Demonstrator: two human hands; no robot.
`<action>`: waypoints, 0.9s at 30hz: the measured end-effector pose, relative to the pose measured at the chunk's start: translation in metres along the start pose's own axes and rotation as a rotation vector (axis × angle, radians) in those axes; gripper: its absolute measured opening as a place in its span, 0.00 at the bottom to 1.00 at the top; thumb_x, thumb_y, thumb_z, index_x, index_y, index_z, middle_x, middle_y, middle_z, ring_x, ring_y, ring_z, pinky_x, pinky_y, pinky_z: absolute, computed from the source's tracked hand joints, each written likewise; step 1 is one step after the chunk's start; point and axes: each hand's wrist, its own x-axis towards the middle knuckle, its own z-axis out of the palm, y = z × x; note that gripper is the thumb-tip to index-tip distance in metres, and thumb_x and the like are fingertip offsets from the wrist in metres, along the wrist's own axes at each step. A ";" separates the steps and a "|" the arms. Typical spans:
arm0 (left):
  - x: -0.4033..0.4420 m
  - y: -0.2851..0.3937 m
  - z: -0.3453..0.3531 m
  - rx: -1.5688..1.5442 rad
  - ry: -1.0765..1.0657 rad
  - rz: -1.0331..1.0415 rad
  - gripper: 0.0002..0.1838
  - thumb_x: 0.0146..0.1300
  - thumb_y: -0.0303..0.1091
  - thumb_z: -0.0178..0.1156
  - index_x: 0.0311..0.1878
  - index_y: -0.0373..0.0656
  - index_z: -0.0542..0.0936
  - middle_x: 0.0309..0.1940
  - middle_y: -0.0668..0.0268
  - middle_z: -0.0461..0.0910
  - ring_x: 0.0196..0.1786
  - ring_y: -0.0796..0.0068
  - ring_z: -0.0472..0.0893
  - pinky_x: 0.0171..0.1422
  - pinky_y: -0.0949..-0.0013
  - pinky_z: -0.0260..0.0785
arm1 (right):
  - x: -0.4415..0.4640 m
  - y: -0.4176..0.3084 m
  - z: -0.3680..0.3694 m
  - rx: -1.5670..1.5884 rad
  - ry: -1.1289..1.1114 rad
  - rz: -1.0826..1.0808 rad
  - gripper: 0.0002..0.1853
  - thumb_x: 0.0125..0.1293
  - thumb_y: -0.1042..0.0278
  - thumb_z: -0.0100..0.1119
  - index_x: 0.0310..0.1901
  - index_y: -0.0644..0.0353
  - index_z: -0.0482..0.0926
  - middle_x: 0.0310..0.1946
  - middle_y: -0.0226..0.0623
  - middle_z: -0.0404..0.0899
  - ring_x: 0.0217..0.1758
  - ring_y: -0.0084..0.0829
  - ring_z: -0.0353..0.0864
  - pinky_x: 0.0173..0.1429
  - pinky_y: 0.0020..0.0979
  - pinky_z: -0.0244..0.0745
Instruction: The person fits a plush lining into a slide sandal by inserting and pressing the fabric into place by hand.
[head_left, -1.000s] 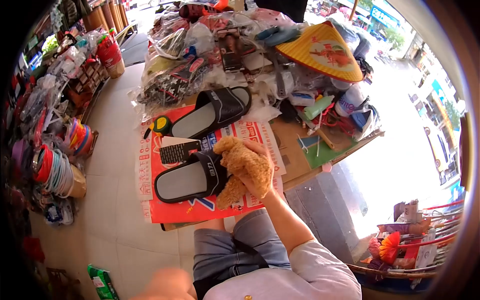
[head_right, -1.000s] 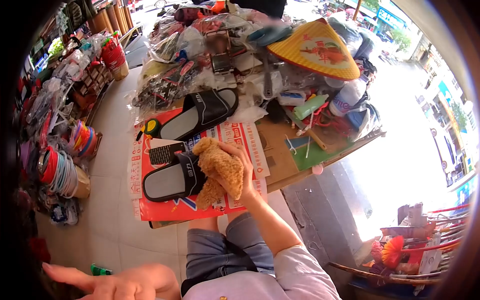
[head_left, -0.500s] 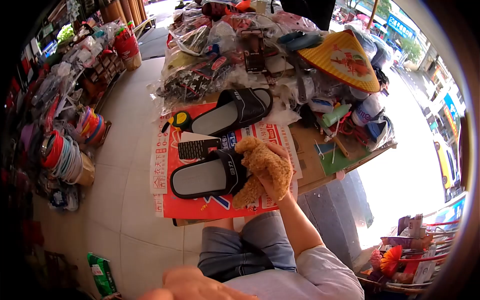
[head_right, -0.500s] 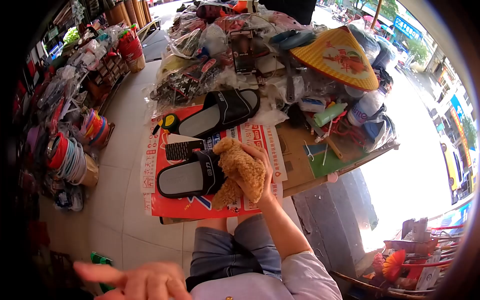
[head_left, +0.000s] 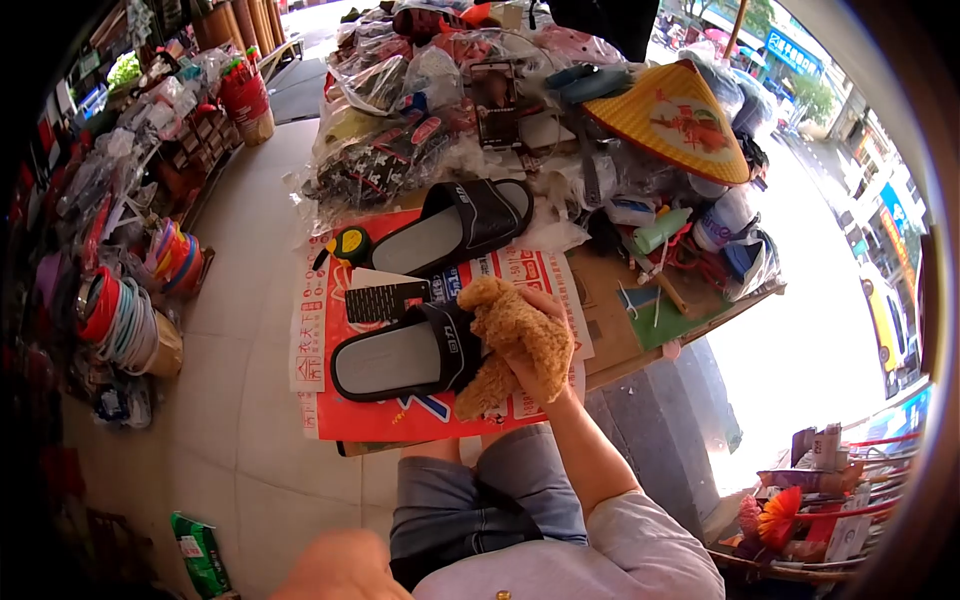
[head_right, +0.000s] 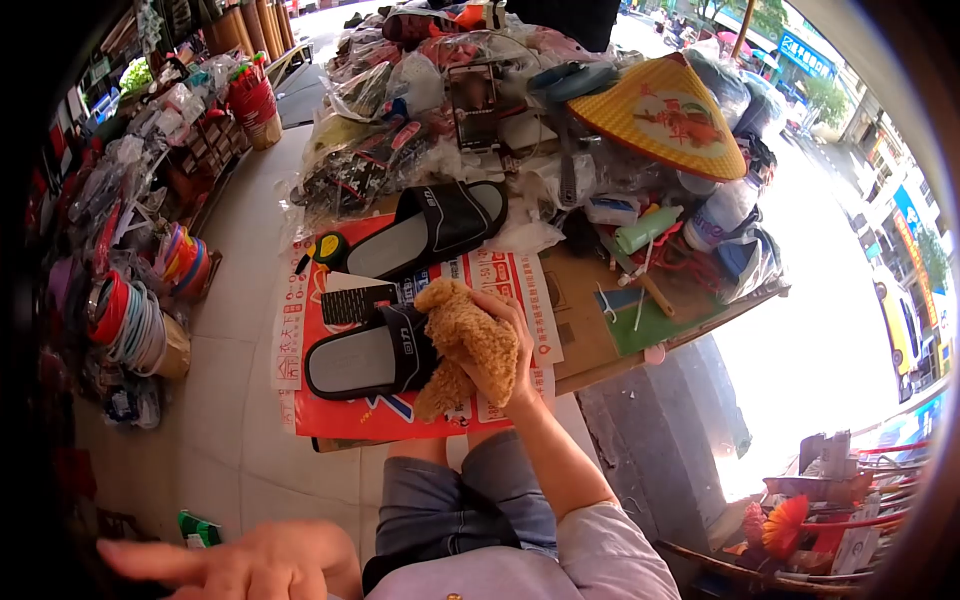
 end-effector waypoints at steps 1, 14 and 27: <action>-0.002 0.002 -0.003 0.004 -0.029 -0.004 0.36 0.79 0.51 0.53 0.83 0.71 0.50 0.51 0.54 0.86 0.51 0.56 0.86 0.67 0.42 0.70 | 0.002 -0.001 0.000 -0.020 0.011 -0.014 0.37 0.48 0.73 0.80 0.62 0.60 0.76 0.58 0.48 0.78 0.59 0.46 0.81 0.63 0.41 0.77; -0.009 -0.021 0.026 0.408 0.490 0.201 0.36 0.79 0.52 0.52 0.83 0.76 0.48 0.60 0.56 0.82 0.57 0.62 0.79 0.73 0.31 0.61 | -0.001 -0.002 0.001 -0.057 0.032 0.030 0.34 0.50 0.67 0.80 0.60 0.60 0.77 0.55 0.46 0.80 0.58 0.45 0.81 0.64 0.41 0.75; 0.012 -0.047 0.010 0.179 0.289 0.123 0.40 0.77 0.60 0.49 0.85 0.65 0.46 0.54 0.31 0.80 0.61 0.33 0.80 0.69 0.32 0.67 | 0.003 -0.015 0.001 -0.072 0.019 0.039 0.35 0.50 0.71 0.81 0.61 0.60 0.77 0.57 0.44 0.78 0.59 0.41 0.80 0.64 0.38 0.76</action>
